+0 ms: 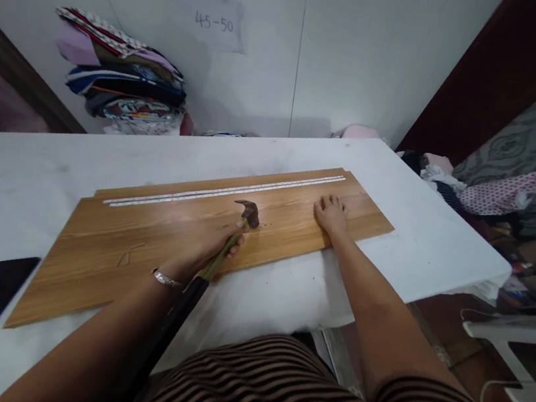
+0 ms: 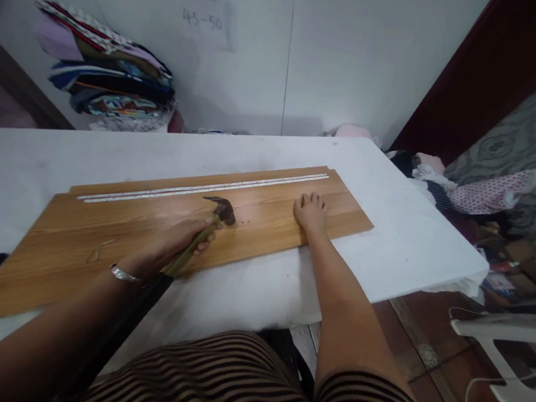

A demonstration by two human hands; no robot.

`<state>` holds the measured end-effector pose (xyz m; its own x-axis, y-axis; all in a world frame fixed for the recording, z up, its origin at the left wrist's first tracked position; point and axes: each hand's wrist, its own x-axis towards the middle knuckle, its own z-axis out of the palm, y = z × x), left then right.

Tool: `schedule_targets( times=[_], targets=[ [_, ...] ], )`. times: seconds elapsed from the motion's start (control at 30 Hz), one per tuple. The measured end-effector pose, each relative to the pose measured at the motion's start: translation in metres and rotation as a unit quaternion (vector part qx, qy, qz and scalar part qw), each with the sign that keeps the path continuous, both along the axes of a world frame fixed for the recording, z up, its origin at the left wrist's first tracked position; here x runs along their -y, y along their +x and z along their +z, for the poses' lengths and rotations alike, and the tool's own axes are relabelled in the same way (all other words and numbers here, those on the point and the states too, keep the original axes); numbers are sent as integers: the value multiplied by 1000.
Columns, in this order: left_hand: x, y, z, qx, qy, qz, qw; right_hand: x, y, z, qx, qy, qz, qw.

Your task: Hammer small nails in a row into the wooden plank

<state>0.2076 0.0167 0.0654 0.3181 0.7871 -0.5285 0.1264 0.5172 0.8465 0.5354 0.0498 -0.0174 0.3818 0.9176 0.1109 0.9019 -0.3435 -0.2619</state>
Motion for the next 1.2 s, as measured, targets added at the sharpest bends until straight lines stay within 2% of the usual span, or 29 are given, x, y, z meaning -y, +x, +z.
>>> schedule_targets(
  times=[0.4, 0.73, 1.2],
  targets=[
    [-2, 5, 5, -12, 11, -2, 1000, 2, -1, 2, 2, 3, 1, 1000],
    [-4, -3, -5, 5, 21, -7, 1000, 1, -2, 3, -3, -3, -4, 1000],
    [1, -3, 1, -1, 12, 2, 1000, 3, -2, 4, 2, 4, 1, 1000]
  ],
)
